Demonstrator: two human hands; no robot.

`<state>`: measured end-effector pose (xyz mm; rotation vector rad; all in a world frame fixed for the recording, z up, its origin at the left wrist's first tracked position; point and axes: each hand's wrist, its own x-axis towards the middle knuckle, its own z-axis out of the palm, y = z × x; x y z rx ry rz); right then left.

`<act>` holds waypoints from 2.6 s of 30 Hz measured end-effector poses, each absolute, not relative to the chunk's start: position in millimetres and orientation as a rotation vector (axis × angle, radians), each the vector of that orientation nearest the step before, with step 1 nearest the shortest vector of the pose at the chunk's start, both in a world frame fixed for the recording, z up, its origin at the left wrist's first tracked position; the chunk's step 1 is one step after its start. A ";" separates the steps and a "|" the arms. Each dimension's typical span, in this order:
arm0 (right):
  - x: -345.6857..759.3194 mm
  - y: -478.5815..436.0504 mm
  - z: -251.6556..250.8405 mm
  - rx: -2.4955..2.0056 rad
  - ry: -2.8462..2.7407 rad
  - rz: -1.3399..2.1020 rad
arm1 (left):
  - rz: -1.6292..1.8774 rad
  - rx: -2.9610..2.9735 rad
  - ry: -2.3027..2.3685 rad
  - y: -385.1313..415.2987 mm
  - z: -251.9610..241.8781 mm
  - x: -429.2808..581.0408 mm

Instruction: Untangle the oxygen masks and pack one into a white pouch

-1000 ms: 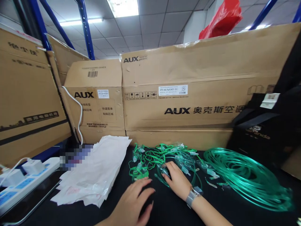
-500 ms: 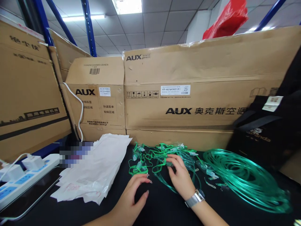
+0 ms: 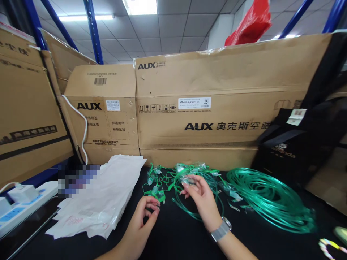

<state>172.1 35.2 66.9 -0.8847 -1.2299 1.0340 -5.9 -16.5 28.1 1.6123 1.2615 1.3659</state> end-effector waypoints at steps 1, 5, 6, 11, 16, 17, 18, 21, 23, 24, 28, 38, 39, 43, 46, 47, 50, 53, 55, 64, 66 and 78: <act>172.0 34.6 68.8 -0.856 -1.224 1.086 | 1.379 1.584 1.247 -15.8 27.4 -6.0; 172.2 32.9 71.9 -0.763 -1.185 1.285 | 1.380 1.526 1.190 -14.1 23.9 -5.7; 172.0 32.5 71.7 -0.751 -1.165 1.316 | 1.383 1.508 1.175 -13.9 23.0 -5.7; 169.3 30.7 70.0 -0.786 -1.080 1.413 | 1.406 1.371 1.055 -13.2 22.3 -6.0; 163.5 28.5 64.9 -0.887 -1.141 1.517 | 1.240 1.258 0.803 -13.6 25.1 -4.1; 161.7 27.7 62.9 -0.907 -1.164 1.533 | 1.205 1.250 0.776 -13.7 24.7 -3.4; 159.7 26.7 60.7 -0.928 -1.188 1.544 | 1.179 1.243 0.761 -13.6 23.7 -2.6; 154.4 23.6 54.8 -0.976 -1.264 1.601 | 1.122 1.214 0.744 -12.2 17.6 -0.2; 152.5 22.3 52.4 -0.986 -1.299 1.641 | 1.104 1.180 0.738 -10.2 12.6 1.0; 152.1 22.1 51.8 -0.990 -1.307 1.657 | 1.102 1.161 0.734 -8.9 10.5 1.3; 153.4 23.2 51.1 -1.006 -1.322 1.686 | 1.112 1.077 0.700 -3.5 6.6 1.2; 149.5 24.0 45.1 -1.111 -1.528 1.572 | 1.022 0.922 0.714 -6.6 21.5 0.4; 149.1 25.6 44.4 -1.142 -1.566 1.535 | 1.025 0.910 0.734 -7.0 23.4 -0.6; 160.9 38.4 52.0 -1.335 -1.734 1.313 | 1.021 0.883 0.798 -5.5 25.9 -3.6; 192.6 51.1 70.2 -1.579 -1.837 1.024 | 1.022 0.882 0.804 -4.5 24.5 -3.6; 206.7 54.6 77.2 -1.681 -1.862 0.901 | 1.023 0.884 0.801 -4.7 24.0 -3.4; 249.0 59.9 94.5 -2.027 -1.853 0.550 | 1.023 0.887 0.796 -6.0 22.7 -2.9; 276.7 58.3 100.6 -2.312 -1.844 0.421 | 1.022 0.893 0.792 -6.7 21.2 -2.8; 283.6 56.6 98.1 -2.432 -1.866 0.429 | 1.030 0.887 0.787 -6.5 20.2 -2.8; 266.8 69.7 68.8 -2.379 -1.898 0.413 | 1.033 0.816 0.832 -6.7 23.9 -3.0; 264.1 70.9 65.5 -2.295 -1.889 0.420 | 1.038 0.812 0.822 -7.1 25.2 -3.0; 223.1 40.3 96.3 -1.513 -1.827 0.612 | 1.085 0.720 0.734 -7.8 25.5 -0.6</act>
